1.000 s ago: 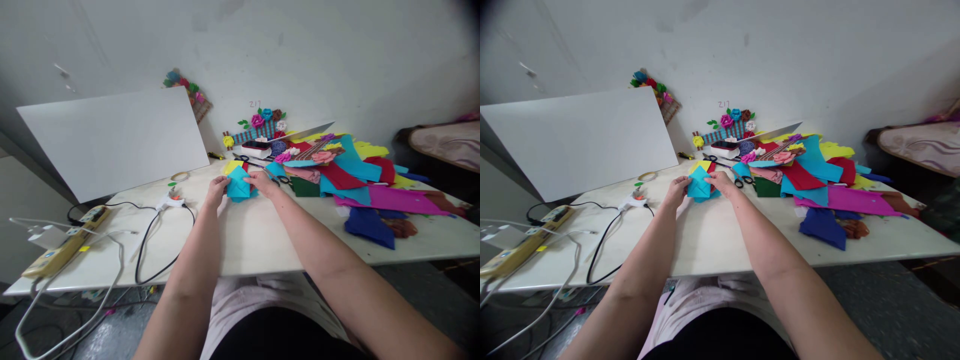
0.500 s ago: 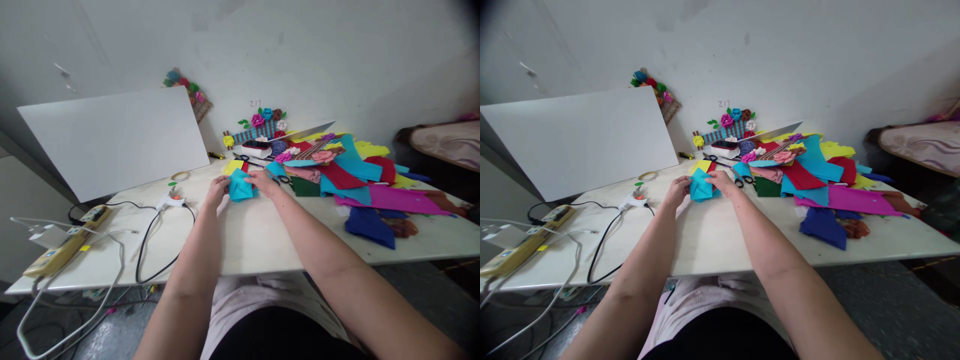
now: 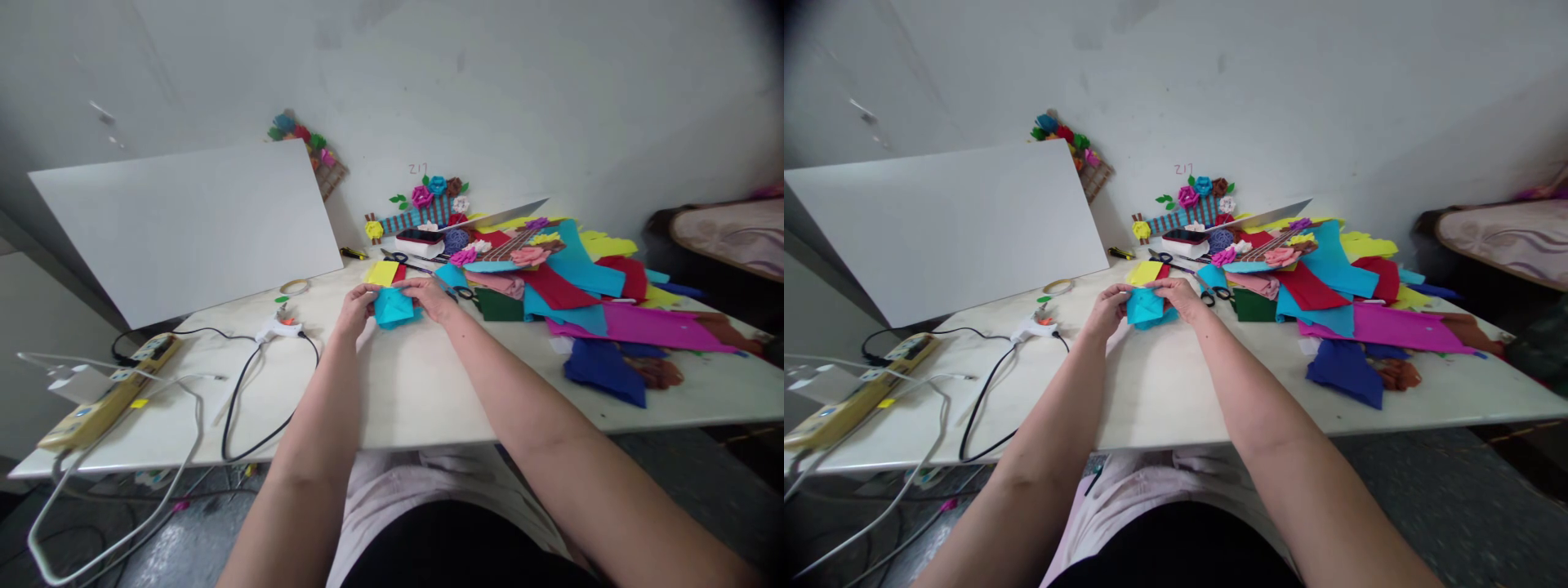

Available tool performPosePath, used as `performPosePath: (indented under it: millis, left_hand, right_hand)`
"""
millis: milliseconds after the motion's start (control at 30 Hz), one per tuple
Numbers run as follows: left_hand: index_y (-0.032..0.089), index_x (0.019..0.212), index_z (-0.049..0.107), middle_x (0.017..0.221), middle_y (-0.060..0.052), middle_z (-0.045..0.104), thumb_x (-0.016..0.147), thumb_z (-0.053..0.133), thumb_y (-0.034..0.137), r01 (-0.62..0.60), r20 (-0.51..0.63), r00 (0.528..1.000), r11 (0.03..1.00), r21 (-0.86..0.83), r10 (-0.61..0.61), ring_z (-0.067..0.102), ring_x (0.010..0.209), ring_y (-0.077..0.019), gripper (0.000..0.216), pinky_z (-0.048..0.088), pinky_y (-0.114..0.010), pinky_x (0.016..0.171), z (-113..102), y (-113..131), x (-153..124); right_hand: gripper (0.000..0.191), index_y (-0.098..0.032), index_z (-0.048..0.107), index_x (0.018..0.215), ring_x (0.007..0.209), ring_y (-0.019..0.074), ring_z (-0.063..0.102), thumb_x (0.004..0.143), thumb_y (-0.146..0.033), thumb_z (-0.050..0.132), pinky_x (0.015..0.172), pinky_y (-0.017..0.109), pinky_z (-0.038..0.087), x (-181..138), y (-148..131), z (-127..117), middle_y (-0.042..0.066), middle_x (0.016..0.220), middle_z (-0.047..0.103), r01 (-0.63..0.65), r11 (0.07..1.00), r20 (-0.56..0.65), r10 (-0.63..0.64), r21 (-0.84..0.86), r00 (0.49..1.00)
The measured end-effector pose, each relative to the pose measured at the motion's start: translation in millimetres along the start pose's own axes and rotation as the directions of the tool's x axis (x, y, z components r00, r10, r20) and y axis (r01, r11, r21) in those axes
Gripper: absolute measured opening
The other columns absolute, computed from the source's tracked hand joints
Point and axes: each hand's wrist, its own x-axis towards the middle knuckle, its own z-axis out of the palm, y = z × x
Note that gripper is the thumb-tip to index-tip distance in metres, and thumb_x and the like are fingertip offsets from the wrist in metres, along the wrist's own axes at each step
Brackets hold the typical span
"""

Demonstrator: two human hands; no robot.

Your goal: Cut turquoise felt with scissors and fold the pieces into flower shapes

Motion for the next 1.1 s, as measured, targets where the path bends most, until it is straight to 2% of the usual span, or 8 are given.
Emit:
performPosePath:
  millis: [467, 667, 800, 967, 1100]
  left_hand:
    - [0.014, 0.071, 0.062, 0.050, 0.003, 0.046, 0.057, 0.065, 0.022, -0.012, -0.008, 1.000, 1.000, 0.003, 0.012, 0.041, 0.043, -0.0066, 0.016, 0.030, -0.020, 0.042, 1.3, 0.8, -1.4]
    - [0.013, 0.068, 0.063, 0.052, 0.002, 0.049, 0.057, 0.062, 0.022, -0.039, -0.020, 0.999, 0.999, 0.005, 0.039, 0.041, 0.045, -0.0066, 0.015, 0.027, -0.020, 0.042, 2.4, 2.2, -1.4]
    - [0.013, 0.066, 0.061, 0.052, 0.002, 0.050, 0.057, 0.066, 0.026, -0.052, -0.019, 0.998, 0.998, 0.048, 0.053, 0.041, 0.045, -0.0060, 0.016, 0.026, -0.020, 0.043, 3.4, 2.8, -2.6]
    - [0.015, 0.074, 0.059, 0.046, 0.007, 0.045, 0.052, 0.073, 0.025, -0.039, -0.016, 0.999, 0.993, 0.114, 0.041, 0.035, 0.039, -0.0041, 0.029, 0.023, -0.019, 0.041, 6.3, 3.9, -5.0]
    - [0.015, 0.082, 0.058, 0.048, 0.007, 0.048, 0.052, 0.074, 0.028, -0.056, 0.006, 0.998, 0.991, 0.119, 0.056, 0.039, 0.040, -0.0045, 0.036, 0.024, -0.019, 0.042, 7.6, 4.7, -5.9]
  right_hand:
    - [0.025, -0.016, 0.071, 0.080, 0.047, 0.0106, 0.050, 0.060, -0.016, 0.056, 0.047, 0.023, 0.043, 5.0, 7.8, -2.7, -0.002, 0.054, 0.060, 0.033, 0.999, 0.020, -0.032, -0.023, 0.999]
    - [0.022, -0.015, 0.070, 0.075, 0.046, 0.0098, 0.046, 0.059, -0.017, 0.055, 0.046, 0.021, 0.039, 2.5, 5.6, -1.8, -0.003, 0.048, 0.054, 0.051, 0.998, 0.040, -0.050, -0.037, 0.998]
    - [0.020, -0.014, 0.067, 0.069, 0.047, 0.0102, 0.046, 0.065, -0.026, 0.052, 0.044, 0.021, 0.036, 2.3, 6.0, -2.2, -0.001, 0.050, 0.053, 0.083, 0.996, 0.056, -0.084, 0.015, 0.995]
    - [0.029, -0.015, 0.064, 0.064, 0.048, 0.0109, 0.049, 0.070, -0.041, 0.056, 0.044, 0.022, 0.038, 1.8, 5.4, -0.2, 0.000, 0.052, 0.056, 0.054, 0.998, -0.015, -0.054, -0.026, 0.998]
    - [0.033, -0.015, 0.065, 0.072, 0.045, 0.0117, 0.051, 0.074, -0.046, 0.053, 0.042, 0.022, 0.039, 1.7, 4.5, -0.8, 0.000, 0.051, 0.057, 0.021, 0.999, -0.029, -0.022, -0.042, 0.999]
